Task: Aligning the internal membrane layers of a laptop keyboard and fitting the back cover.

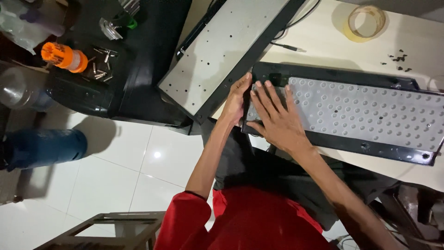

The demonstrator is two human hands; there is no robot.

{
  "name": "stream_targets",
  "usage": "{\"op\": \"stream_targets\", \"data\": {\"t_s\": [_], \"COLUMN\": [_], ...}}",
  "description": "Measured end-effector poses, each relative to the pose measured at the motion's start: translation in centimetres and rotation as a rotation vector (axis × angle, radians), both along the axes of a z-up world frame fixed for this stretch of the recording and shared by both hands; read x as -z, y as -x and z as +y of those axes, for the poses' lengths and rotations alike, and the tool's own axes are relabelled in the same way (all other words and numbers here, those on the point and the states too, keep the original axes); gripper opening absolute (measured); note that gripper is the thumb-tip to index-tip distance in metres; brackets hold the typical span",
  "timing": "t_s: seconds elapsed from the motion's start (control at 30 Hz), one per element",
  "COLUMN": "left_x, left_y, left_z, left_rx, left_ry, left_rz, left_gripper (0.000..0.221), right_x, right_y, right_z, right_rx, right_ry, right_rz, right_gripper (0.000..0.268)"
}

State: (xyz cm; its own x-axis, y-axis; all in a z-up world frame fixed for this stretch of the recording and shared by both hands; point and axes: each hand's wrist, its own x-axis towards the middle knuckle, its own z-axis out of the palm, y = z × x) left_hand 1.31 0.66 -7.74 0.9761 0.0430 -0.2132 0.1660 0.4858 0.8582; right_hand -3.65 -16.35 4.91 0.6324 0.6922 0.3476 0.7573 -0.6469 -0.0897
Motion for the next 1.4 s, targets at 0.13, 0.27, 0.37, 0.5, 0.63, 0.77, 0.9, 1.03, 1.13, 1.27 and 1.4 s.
{"op": "stream_targets", "data": {"t_s": [0.13,0.27,0.37,0.5,0.63,0.77,0.9,1.03,1.13,1.27,1.4], "left_x": [-1.7,-6.6,-2.3,-5.1,-6.4,-4.1,-5.6,-6.5,-8.9,-7.3,-5.0], "left_y": [0.2,1.3,0.4,1.2,1.5,0.8,1.4,1.5,1.9,1.3,0.6], "left_z": [-0.2,-0.8,-0.3,-0.5,-0.8,-0.7,-0.5,-1.3,-1.3,-1.3,-0.8], "left_rx": [0.001,-0.02,0.011,-0.012,-0.007,-0.038,-0.072,-0.065,-0.063,-0.074,-0.064], "left_ry": [0.029,0.049,0.058,-0.004,-0.003,0.067,0.066,0.085,0.102,0.14,0.193], "left_rz": [-0.009,0.027,0.04,0.099,0.079,0.062,0.054,0.043,0.027,0.004,0.011], "left_gripper": [0.039,0.037,0.047,0.042,0.058,0.042,0.041,0.042,0.037,0.027,0.031], "right_x": [0.2,0.5,1.0,0.4,0.0,0.4,-2.0,-0.8,-0.1,0.1,0.2], "right_y": [-0.1,0.0,0.1,-0.6,-1.9,-2.3,-1.2,-1.8,-2.4,-2.6,-2.0], "right_z": [0.2,0.3,0.4,0.0,-1.2,-0.8,0.2,-0.1,-0.3,-0.4,0.2], "right_rx": [-0.006,0.023,0.041,0.035,0.099,0.054,0.12,0.11,0.058,0.027,0.057], "right_ry": [0.013,-0.041,-0.036,-0.096,-0.132,-0.181,-0.004,-0.106,-0.185,-0.233,-0.197], "right_rz": [-0.003,0.014,-0.01,-0.005,-0.065,-0.101,-0.152,-0.054,-0.034,0.004,-0.057], "right_gripper": [0.078,0.081,0.08,0.08,0.057,0.039,0.036,0.039,0.043,0.046,0.049]}}
